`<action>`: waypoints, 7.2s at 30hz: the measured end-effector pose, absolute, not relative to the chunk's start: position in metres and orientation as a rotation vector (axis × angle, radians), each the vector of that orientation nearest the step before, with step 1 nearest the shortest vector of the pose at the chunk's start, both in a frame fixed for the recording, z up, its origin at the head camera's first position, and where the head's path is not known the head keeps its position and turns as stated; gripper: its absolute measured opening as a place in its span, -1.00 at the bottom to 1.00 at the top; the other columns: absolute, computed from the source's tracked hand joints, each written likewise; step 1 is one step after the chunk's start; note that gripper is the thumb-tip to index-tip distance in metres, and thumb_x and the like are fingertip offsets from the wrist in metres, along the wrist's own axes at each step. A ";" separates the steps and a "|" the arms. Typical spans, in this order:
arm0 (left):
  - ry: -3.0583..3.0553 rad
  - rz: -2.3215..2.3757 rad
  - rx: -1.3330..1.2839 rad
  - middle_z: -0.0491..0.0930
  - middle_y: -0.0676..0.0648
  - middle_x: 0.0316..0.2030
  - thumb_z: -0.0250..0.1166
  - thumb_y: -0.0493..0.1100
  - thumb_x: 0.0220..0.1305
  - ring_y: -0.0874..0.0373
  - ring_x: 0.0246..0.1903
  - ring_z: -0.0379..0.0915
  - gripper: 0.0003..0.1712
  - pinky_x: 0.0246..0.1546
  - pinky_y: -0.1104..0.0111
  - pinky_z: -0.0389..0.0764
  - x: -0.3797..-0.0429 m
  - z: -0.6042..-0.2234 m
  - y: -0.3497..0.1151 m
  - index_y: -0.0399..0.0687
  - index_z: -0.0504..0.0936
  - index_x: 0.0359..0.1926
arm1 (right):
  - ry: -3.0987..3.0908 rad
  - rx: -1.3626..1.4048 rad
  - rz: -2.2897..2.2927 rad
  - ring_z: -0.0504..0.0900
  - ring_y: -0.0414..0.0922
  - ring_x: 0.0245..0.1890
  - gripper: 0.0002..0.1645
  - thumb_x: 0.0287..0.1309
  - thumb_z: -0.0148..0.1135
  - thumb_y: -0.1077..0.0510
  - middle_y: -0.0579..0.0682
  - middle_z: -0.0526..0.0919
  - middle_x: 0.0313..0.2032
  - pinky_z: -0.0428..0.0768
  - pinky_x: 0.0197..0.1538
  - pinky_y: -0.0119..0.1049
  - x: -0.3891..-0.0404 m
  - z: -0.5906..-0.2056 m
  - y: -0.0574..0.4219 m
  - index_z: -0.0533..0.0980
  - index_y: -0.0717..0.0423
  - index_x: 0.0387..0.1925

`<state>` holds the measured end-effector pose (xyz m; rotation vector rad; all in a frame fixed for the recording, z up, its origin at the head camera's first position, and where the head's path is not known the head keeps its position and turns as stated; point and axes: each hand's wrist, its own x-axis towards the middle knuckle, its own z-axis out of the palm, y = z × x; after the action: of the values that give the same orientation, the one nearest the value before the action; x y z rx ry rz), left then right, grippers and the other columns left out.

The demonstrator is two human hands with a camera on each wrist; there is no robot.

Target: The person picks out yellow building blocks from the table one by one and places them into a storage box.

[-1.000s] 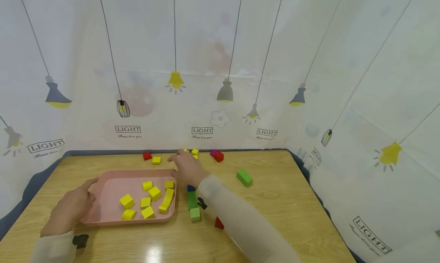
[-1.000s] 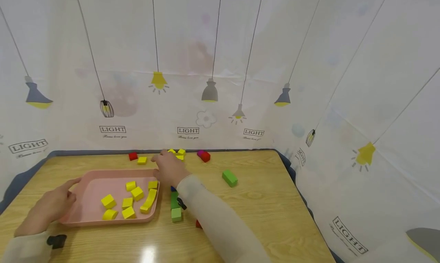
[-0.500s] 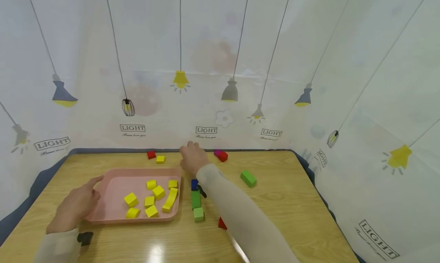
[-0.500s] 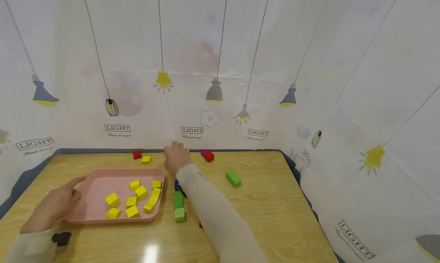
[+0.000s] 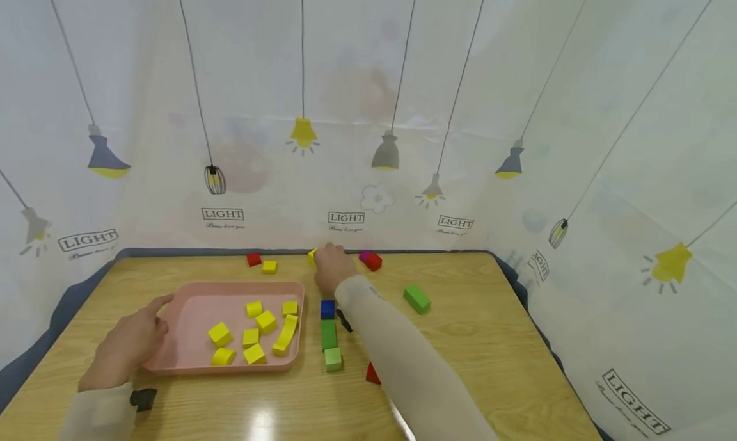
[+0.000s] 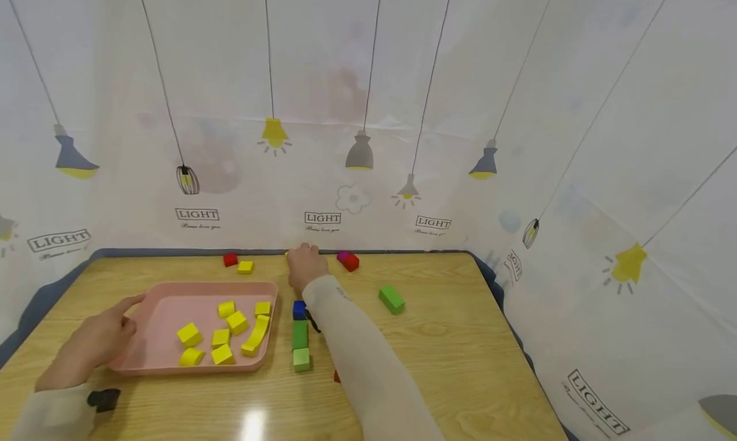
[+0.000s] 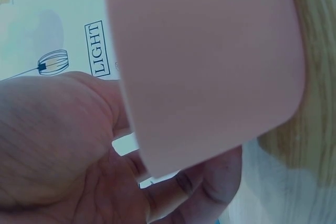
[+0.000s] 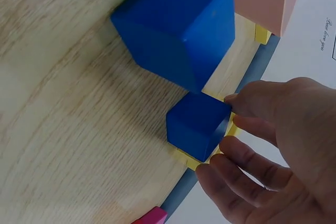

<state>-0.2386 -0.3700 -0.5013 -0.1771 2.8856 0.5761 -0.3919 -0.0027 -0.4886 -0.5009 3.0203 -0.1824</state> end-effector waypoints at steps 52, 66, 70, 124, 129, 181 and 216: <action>2.889 0.553 -0.147 0.55 -0.18 -0.36 0.01 -0.25 0.74 0.03 -0.45 0.44 -0.27 -0.40 0.19 0.47 -0.236 -0.501 -0.370 -0.36 0.12 0.77 | 3.026 -0.613 -0.325 0.76 -0.07 0.17 -0.58 0.65 0.37 0.28 0.03 0.82 0.23 0.74 0.43 -0.18 -0.383 -0.481 0.019 0.76 0.05 0.41; 2.904 0.552 -0.115 0.54 -0.16 -0.37 0.01 -0.27 0.71 0.03 -0.45 0.45 -0.27 -0.41 0.19 0.47 -0.236 -0.504 -0.371 -0.38 0.13 0.76 | 3.037 -0.808 -0.369 0.79 -0.12 0.14 -0.60 0.60 0.49 0.20 -0.03 0.83 0.20 0.78 0.33 -0.30 -0.363 -0.465 -0.002 0.79 0.00 0.37; 2.908 0.553 -0.111 0.51 -0.13 -0.40 0.02 -0.27 0.71 0.04 -0.46 0.44 -0.27 -0.42 0.20 0.46 -0.236 -0.504 -0.370 -0.38 0.13 0.76 | 3.020 -0.890 -0.393 0.80 -0.14 0.16 -0.59 0.58 0.51 0.20 -0.03 0.84 0.22 0.77 0.31 -0.36 -0.357 -0.463 -0.013 0.79 0.02 0.35; 2.898 0.559 -0.146 0.68 -0.36 -0.10 0.06 -0.28 0.73 -0.02 -0.33 0.56 -0.27 -0.38 0.17 0.51 -0.236 -0.502 -0.371 -0.35 0.14 0.77 | 3.047 -0.778 -0.302 0.60 -0.03 0.36 -0.15 0.53 0.42 -0.46 0.00 0.60 0.47 0.80 0.34 -0.10 -0.360 -0.485 -0.017 0.58 -0.23 0.65; 2.898 0.579 -0.161 0.66 -0.31 -0.17 0.04 -0.28 0.74 0.01 -0.38 0.52 -0.27 -0.40 0.19 0.50 -0.235 -0.503 -0.371 -0.34 0.14 0.78 | 3.045 -0.730 -0.356 0.60 0.02 0.32 -0.16 0.55 0.38 -0.41 0.04 0.61 0.46 0.78 0.35 -0.03 -0.378 -0.491 -0.007 0.57 -0.17 0.66; 2.884 0.562 -0.190 0.62 -0.31 -0.20 0.05 -0.25 0.74 -0.01 -0.38 0.52 -0.25 -0.40 0.18 0.49 -0.239 -0.501 -0.370 -0.33 0.11 0.80 | 2.964 -0.525 -0.574 0.69 -0.04 0.14 -0.60 0.67 0.35 0.28 0.08 0.71 0.27 0.74 0.42 -0.12 -0.393 -0.496 0.017 0.69 0.04 0.40; 2.877 0.529 -0.207 0.61 -0.33 -0.18 0.05 -0.27 0.74 -0.02 -0.35 0.53 -0.24 -0.40 0.19 0.49 -0.238 -0.499 -0.366 -0.33 0.09 0.80 | 2.972 -0.893 -0.668 0.66 -0.15 -0.06 -0.64 0.65 0.44 0.17 0.02 0.70 0.22 0.78 0.14 -0.38 -0.334 -0.479 0.015 0.72 -0.01 0.35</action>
<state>-0.2380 -0.3665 -0.4988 -0.2073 2.8772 0.5294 -0.3342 0.0150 -0.4792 -0.8929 2.9716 -0.6676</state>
